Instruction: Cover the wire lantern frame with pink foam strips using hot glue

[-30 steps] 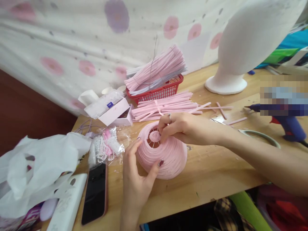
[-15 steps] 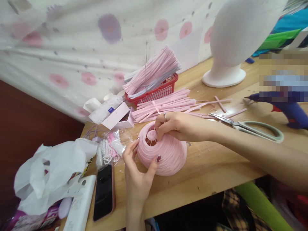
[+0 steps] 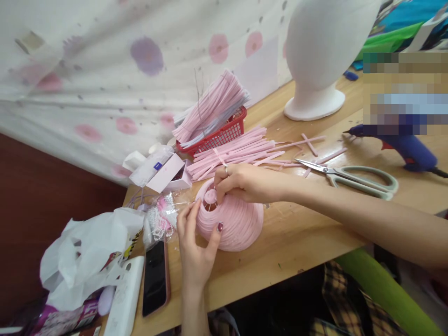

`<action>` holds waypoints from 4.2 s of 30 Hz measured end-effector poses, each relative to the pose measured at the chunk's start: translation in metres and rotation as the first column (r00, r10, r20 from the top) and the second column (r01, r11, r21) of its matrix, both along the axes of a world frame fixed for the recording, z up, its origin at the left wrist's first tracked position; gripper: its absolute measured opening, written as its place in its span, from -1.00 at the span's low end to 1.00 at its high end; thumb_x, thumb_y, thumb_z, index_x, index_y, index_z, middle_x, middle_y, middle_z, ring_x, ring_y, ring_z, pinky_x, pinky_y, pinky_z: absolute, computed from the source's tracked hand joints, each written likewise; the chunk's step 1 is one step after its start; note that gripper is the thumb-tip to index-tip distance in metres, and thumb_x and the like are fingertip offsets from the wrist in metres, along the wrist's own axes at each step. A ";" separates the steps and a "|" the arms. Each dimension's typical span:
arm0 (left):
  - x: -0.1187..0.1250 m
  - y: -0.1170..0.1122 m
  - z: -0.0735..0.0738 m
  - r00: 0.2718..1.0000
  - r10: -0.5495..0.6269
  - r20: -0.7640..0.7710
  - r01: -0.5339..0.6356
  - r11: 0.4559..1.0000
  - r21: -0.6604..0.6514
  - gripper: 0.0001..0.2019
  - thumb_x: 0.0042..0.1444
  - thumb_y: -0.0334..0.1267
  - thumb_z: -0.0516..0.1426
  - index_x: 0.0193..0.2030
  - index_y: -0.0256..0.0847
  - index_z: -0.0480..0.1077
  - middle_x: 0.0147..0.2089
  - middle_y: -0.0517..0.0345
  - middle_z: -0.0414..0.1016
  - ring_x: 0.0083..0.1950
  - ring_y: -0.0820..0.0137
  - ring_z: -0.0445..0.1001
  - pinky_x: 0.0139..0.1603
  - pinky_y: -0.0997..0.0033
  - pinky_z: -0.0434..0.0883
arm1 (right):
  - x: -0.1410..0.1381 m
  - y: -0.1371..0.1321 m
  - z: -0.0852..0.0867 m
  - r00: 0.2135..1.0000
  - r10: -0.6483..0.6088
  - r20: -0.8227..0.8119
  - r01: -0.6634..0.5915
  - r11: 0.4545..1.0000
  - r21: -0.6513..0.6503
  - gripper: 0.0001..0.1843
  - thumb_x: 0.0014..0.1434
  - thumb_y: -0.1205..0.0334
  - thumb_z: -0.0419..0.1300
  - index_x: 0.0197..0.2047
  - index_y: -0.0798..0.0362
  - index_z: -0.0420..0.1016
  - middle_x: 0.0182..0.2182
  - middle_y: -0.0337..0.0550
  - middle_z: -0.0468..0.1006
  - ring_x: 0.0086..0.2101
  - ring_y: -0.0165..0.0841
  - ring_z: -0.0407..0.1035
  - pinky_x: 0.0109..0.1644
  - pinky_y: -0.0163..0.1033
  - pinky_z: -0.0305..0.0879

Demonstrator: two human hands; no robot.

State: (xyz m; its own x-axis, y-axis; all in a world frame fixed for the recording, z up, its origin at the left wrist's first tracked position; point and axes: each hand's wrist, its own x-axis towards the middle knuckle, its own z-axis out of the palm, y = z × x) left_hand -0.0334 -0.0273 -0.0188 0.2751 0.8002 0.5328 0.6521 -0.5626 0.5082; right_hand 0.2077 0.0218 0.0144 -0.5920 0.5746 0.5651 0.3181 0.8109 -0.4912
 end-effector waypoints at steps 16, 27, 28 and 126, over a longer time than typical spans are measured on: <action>-0.003 0.015 0.008 0.947 0.059 0.317 0.009 0.978 -0.210 -0.30 0.00 0.05 0.39 0.28 -0.05 0.39 0.10 -0.01 0.49 0.12 0.18 0.51 0.14 0.11 0.48 | -0.002 0.000 -0.002 0.999 -0.011 -0.038 0.011 1.000 -0.001 -0.62 0.16 0.67 0.09 -0.24 0.11 0.66 -0.23 -0.10 0.58 -0.20 -0.34 0.47 -0.06 -0.22 0.38; -0.004 0.026 0.010 0.738 0.168 0.653 -0.091 0.984 -0.150 -0.65 -0.05 0.04 0.42 -0.38 -0.21 0.55 -0.34 0.13 0.64 -0.28 0.35 0.59 -0.14 0.33 0.53 | 0.001 0.001 -0.004 0.998 0.005 -0.057 -0.005 1.000 -0.001 -0.63 0.22 0.61 0.08 -0.23 0.06 0.66 -0.22 -0.12 0.58 -0.17 -0.36 0.48 -0.06 -0.23 0.39; -0.004 0.024 0.012 0.747 0.160 0.645 -0.069 0.984 -0.164 -0.67 -0.03 0.03 0.41 -0.38 -0.21 0.56 -0.34 0.13 0.65 -0.27 0.34 0.60 -0.13 0.34 0.53 | 0.001 0.002 -0.004 0.998 0.008 -0.058 -0.008 1.000 0.001 -0.63 0.22 0.61 0.08 -0.23 0.05 0.66 -0.22 -0.12 0.58 -0.17 -0.36 0.48 -0.05 -0.22 0.39; 0.014 -0.072 -0.017 0.967 0.072 0.245 -0.134 0.960 0.246 -0.71 0.15 -0.34 0.35 -0.03 -0.21 0.40 0.18 -0.09 0.42 0.26 0.20 0.40 0.28 0.07 0.42 | -0.005 -0.089 0.027 0.916 -0.285 0.283 0.243 0.954 0.174 -0.72 0.40 0.46 0.02 0.06 0.02 0.43 -0.10 -0.06 0.59 -0.17 -0.30 0.51 -0.19 -0.25 0.43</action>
State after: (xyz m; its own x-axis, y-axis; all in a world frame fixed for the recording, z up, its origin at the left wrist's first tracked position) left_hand -0.0198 -0.0996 -0.0361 0.0429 0.6435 0.7643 0.5956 -0.6307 0.4976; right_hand 0.2023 -0.0675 0.0411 -0.5829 0.6657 0.4659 0.6454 0.7277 -0.2322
